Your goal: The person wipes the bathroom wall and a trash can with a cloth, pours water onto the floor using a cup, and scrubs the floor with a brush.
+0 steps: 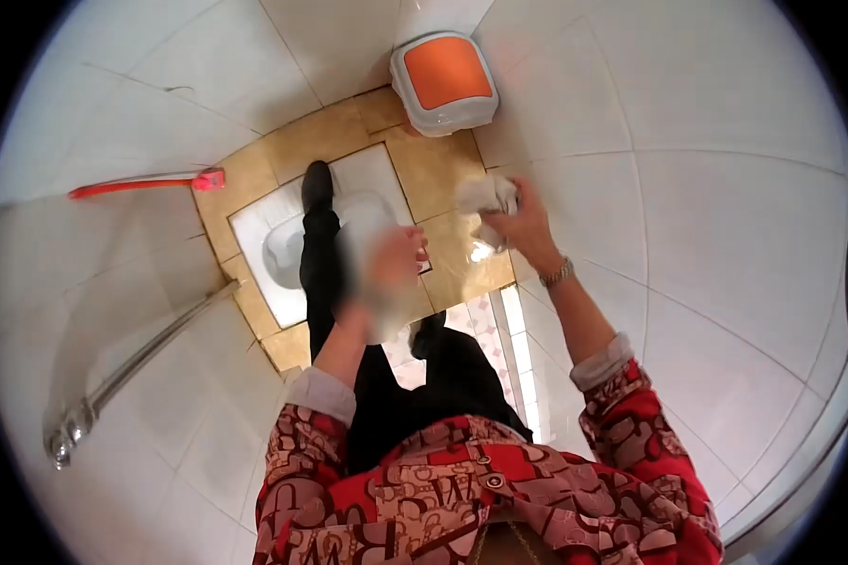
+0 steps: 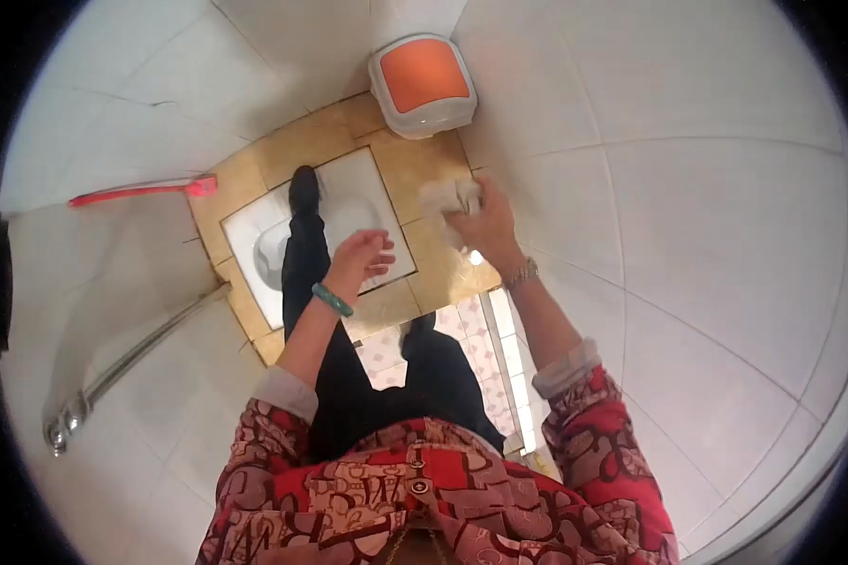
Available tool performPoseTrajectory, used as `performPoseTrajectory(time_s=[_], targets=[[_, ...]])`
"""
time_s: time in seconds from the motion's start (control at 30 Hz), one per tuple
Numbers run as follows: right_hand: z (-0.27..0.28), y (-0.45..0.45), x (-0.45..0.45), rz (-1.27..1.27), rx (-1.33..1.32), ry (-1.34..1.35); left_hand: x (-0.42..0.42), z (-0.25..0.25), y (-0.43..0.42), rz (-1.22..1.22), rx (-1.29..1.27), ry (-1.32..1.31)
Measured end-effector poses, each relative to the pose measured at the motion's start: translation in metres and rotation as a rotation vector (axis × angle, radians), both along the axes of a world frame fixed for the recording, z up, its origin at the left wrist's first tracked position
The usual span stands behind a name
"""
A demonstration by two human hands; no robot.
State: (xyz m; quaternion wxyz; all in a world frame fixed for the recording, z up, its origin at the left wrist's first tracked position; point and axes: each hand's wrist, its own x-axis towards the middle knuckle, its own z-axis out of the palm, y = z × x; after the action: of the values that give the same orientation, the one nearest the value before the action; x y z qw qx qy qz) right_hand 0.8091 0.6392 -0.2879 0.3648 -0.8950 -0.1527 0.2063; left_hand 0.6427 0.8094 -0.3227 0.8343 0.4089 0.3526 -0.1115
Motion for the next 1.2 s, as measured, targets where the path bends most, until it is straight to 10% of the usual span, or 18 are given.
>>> performPoseTrajectory(time_s=[0.4, 0.67, 0.73, 0.87, 0.9, 1.2], targets=[[-0.052, 0.179, 0.111, 0.370, -0.179, -0.484, 0.116, -0.152, 0.033, 0.458, -0.699, -0.101], [-0.057, 0.282, 0.139, 0.754, -0.594, -0.631, 0.168, -0.132, 0.069, 0.618, -0.959, -0.141], [-0.100, 0.291, 0.155, 0.722, -0.568, -1.162, 0.174, -0.144, 0.073, 0.605, -0.963, -0.171], [-0.145, 0.295, 0.152, 0.684, -0.691, -1.094, 0.177, -0.152, 0.079, 0.667, -1.063, -0.140], [-0.108, 0.304, 0.139, 0.848, -0.995, -0.728, 0.178, -0.153, 0.080, 0.676, -1.106, -0.149], [-0.104, 0.229, 0.083, 0.858, -0.837, -0.564, 0.172, -0.152, 0.079, 0.787, -1.179, -0.156]])
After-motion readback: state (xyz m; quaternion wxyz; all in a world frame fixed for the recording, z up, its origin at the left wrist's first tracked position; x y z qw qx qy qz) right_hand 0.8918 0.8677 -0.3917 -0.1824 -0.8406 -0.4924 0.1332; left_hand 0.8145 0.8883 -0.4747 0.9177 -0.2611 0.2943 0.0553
